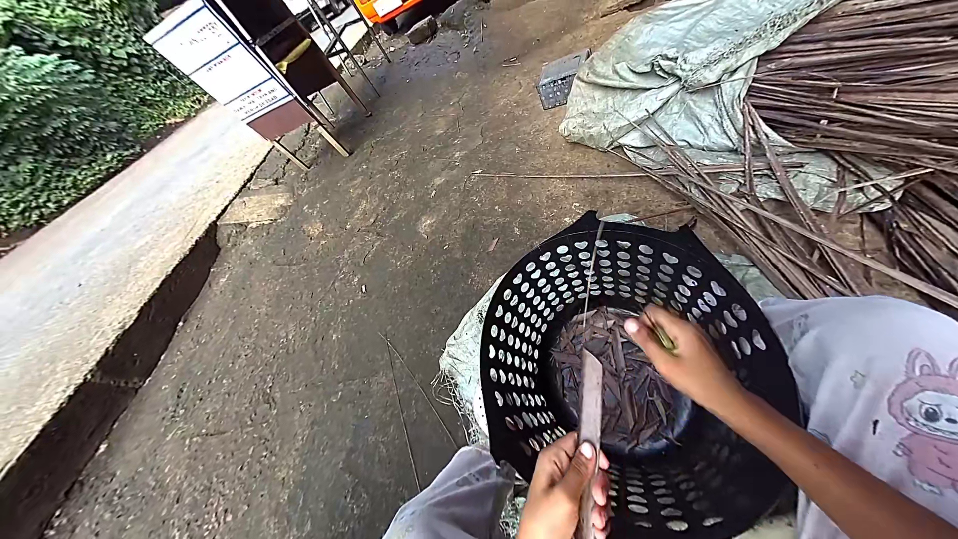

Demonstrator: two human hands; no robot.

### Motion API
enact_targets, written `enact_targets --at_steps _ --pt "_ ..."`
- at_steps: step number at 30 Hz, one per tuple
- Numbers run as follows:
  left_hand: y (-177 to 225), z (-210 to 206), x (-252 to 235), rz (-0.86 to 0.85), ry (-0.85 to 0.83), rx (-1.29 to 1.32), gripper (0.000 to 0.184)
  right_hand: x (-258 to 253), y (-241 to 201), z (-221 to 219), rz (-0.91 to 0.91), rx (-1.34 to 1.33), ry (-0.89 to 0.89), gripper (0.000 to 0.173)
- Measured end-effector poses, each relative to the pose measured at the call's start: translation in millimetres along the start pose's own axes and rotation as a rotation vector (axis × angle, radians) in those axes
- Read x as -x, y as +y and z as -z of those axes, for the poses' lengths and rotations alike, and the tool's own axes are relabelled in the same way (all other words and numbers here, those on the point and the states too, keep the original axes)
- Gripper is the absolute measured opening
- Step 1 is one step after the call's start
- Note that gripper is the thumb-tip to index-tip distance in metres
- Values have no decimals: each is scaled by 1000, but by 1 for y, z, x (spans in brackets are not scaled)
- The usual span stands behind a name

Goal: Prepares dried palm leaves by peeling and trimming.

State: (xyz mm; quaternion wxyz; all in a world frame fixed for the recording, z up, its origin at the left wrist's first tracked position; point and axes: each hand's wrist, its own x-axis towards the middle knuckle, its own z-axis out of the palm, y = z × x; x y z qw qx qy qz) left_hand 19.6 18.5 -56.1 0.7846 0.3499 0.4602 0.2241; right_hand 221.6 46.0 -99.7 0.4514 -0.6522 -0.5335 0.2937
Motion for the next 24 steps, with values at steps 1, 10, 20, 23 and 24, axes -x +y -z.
enact_targets --at_steps 1,10,20,23,24 --pt "1 1 0 -16 19 14 35 11 8 -3 155 61 16 31" --pt "1 -4 -2 -81 -23 149 36 38 6 -46 630 17 -80 13" --pt "4 -5 -10 -86 13 133 36 25 -11 -63 307 209 80 6" --pt "6 -5 -15 -87 34 138 36 17 -14 -65 209 255 116 2" --pt "6 -6 -14 -75 35 130 36 10 -17 -60 98 242 90 5"
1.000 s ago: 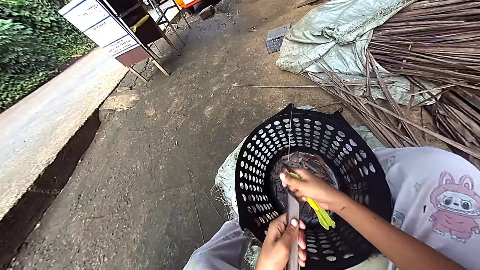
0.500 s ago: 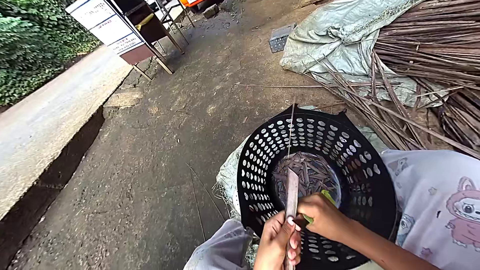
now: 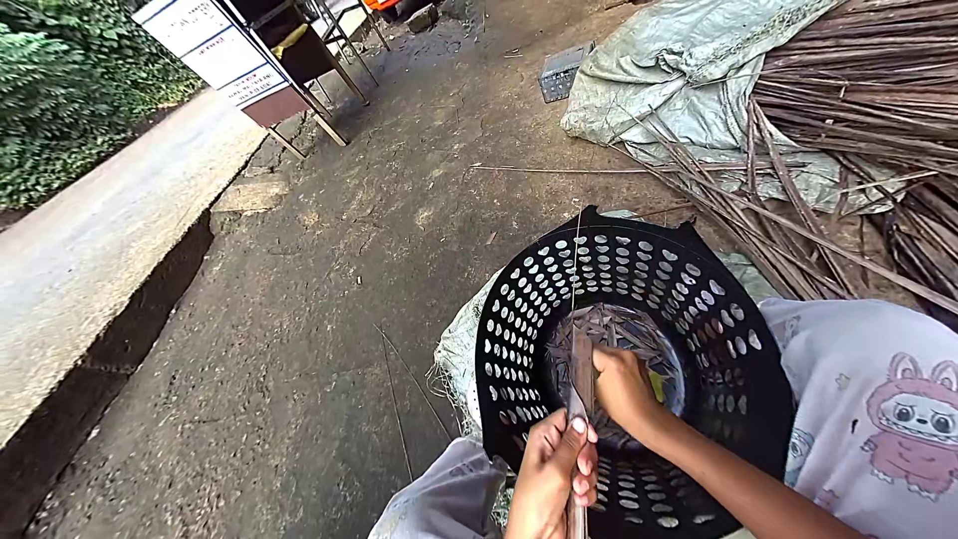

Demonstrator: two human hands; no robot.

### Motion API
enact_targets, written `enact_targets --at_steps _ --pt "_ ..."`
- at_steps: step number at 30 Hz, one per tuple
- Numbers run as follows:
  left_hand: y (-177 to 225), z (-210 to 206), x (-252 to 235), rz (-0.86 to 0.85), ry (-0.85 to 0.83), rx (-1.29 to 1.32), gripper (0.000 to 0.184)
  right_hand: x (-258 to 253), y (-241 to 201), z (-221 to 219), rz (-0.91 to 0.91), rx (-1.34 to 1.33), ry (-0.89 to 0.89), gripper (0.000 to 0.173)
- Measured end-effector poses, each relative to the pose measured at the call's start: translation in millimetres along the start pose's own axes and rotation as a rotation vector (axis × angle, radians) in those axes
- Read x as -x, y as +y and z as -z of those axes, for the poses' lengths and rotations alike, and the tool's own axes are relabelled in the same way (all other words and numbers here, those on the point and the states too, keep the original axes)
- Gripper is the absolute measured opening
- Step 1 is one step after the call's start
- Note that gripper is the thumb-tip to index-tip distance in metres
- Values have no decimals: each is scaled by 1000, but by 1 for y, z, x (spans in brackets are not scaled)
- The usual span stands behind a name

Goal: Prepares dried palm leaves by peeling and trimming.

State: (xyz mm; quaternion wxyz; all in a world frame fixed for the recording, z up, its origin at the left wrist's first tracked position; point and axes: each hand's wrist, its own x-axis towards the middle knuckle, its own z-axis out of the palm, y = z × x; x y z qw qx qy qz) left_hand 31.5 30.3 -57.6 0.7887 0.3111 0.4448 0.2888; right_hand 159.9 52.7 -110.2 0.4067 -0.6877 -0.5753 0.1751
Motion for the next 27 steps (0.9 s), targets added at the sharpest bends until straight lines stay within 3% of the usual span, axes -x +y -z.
enact_targets --at_steps 3,6,8,10,12,13,21,24,27 --pt "-2 2 5 21 16 -31 36 -28 7 20 -194 -40 -67 11" --pt "-1 4 7 43 42 -25 38 -26 4 31 -213 -87 -149 13" --pt "1 2 6 74 35 -34 41 -10 3 30 -90 -143 -223 10" --pt "0 0 5 89 -2 -35 42 -2 5 31 56 -177 -405 7" --pt "-2 -1 5 78 -14 -38 41 -10 -2 41 25 -115 -683 12" --pt "-3 -1 6 65 -1 -48 40 -14 -5 42 0 -62 -728 14" --pt "0 -8 -2 -8 148 -207 33 -27 -15 32 -171 164 -693 19" --pt "1 -7 -4 -4 148 -213 32 -29 -14 26 -199 164 -604 18" --pt "-3 -4 2 34 127 -216 32 -48 -3 30 -383 145 -500 24"
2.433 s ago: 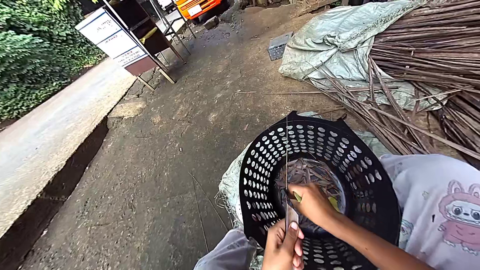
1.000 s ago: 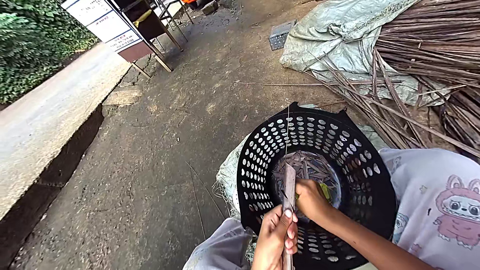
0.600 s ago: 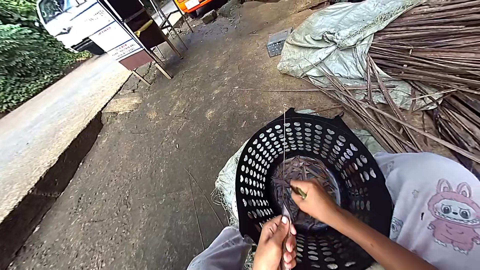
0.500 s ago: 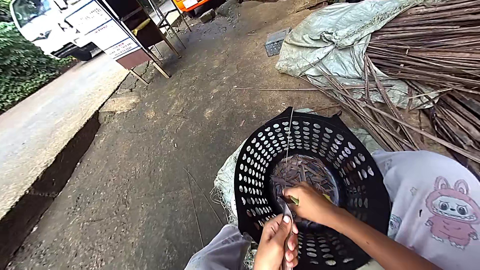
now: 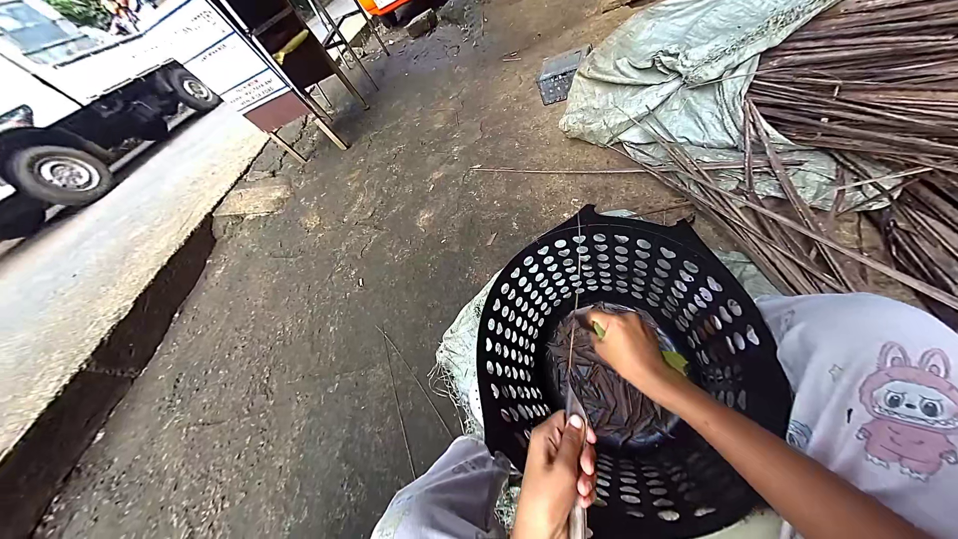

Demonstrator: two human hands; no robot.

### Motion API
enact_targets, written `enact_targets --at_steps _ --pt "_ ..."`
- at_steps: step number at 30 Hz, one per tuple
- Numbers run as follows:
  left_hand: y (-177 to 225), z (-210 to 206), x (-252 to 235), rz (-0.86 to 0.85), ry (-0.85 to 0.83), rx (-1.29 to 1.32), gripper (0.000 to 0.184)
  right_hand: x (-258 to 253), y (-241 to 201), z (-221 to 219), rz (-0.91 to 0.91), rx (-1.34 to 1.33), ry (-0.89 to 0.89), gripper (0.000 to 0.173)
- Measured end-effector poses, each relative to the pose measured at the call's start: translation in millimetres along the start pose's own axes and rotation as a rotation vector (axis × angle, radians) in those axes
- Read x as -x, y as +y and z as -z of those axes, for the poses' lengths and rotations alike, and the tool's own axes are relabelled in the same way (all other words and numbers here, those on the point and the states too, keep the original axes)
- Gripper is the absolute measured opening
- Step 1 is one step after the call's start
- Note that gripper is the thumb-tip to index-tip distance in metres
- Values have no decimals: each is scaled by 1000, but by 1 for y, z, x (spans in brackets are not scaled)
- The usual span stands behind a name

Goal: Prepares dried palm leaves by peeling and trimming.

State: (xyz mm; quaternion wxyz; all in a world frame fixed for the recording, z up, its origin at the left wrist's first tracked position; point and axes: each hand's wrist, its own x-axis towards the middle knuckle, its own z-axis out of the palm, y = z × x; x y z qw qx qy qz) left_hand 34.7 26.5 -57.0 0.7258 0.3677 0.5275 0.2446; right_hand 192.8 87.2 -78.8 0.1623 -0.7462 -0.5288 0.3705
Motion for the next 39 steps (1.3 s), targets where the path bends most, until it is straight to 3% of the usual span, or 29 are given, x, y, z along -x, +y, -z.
enact_targets --at_steps 5,7,9,11,12,14,19,22,24,27,29,33,39 --pt "-4 7 5 33 -27 14 34 -2 7 13 -3 -163 99 19" --pt "-2 5 5 36 -40 27 35 8 11 4 -4 -419 45 10" --pt "-1 4 5 26 -53 24 36 16 11 -2 -82 -855 -190 23" --pt "-2 3 5 18 -94 10 35 21 10 0 -93 -1095 -455 9" --pt "-2 3 4 18 -126 -8 33 21 9 1 -72 -1123 -501 11" --pt "-3 2 3 26 -185 -50 27 19 5 4 -55 -1105 -414 15" --pt "-4 9 4 55 -203 -81 28 -2 10 12 -43 -1033 3 25" --pt "-5 12 4 41 -138 -35 30 4 29 0 73 -847 76 30" --pt "-3 12 4 24 -95 5 31 20 38 -15 313 -659 95 30" --pt "-1 12 6 -8 -75 59 32 30 52 -32 836 -324 182 20" --pt "-2 14 8 -31 -104 78 32 35 54 -34 970 -211 179 15" --pt "-6 16 6 -43 -230 106 32 43 45 -40 908 -150 296 14" --pt "-6 15 0 -76 -214 194 31 46 27 -49 669 -134 400 10"
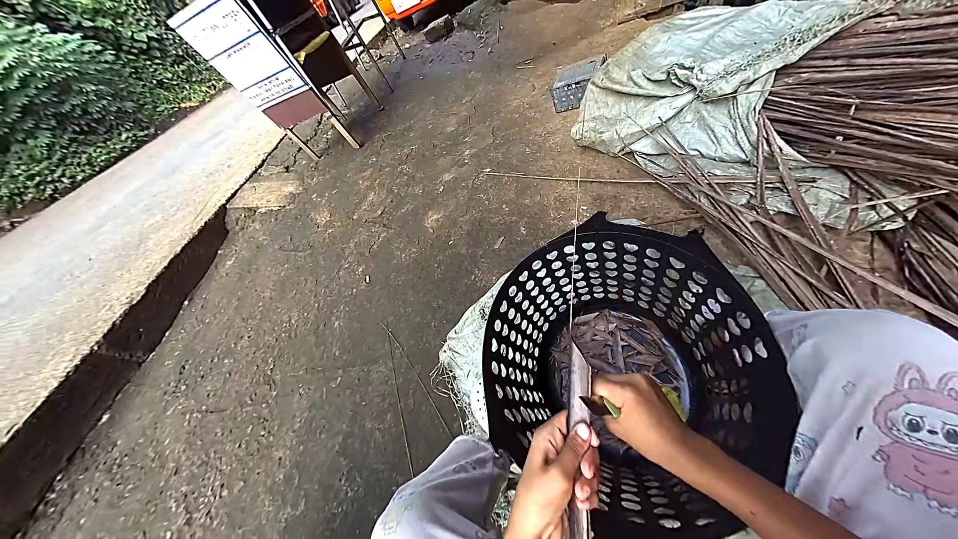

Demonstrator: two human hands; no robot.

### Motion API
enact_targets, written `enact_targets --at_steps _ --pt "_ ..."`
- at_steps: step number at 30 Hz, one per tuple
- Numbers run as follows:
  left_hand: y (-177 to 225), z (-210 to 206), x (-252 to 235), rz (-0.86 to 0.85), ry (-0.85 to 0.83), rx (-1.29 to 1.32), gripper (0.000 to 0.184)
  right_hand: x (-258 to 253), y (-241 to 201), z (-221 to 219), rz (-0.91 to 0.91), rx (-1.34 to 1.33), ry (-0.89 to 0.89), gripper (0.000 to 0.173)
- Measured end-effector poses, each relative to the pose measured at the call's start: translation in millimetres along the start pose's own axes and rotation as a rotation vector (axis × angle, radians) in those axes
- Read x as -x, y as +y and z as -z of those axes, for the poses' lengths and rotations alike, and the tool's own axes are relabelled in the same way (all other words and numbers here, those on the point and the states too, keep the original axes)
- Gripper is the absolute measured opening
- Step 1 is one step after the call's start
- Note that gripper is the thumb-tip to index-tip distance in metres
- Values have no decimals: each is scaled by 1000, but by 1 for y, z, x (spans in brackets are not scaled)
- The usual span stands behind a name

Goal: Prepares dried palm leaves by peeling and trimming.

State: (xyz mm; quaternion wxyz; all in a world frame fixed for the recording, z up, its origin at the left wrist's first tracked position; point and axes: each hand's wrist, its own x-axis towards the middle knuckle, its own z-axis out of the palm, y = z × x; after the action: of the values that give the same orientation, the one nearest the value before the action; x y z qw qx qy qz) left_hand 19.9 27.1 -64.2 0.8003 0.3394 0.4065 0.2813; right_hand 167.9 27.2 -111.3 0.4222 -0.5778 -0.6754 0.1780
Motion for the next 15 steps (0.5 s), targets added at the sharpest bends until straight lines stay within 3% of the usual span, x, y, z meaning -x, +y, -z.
enact_targets --at_steps 3,6,8,15 --pt "-1 2 -1 5 -9 34 32 -2 -1 0 -5 -26 -38 10" --pt "-4 6 3 28 -53 134 35 -7 -2 18 -95 -285 -380 13" --pt "-6 4 3 41 -63 160 37 -10 -1 23 -145 -393 -503 18" --pt "-3 -5 1 7 11 240 41 -14 7 25 -47 -401 -489 15"
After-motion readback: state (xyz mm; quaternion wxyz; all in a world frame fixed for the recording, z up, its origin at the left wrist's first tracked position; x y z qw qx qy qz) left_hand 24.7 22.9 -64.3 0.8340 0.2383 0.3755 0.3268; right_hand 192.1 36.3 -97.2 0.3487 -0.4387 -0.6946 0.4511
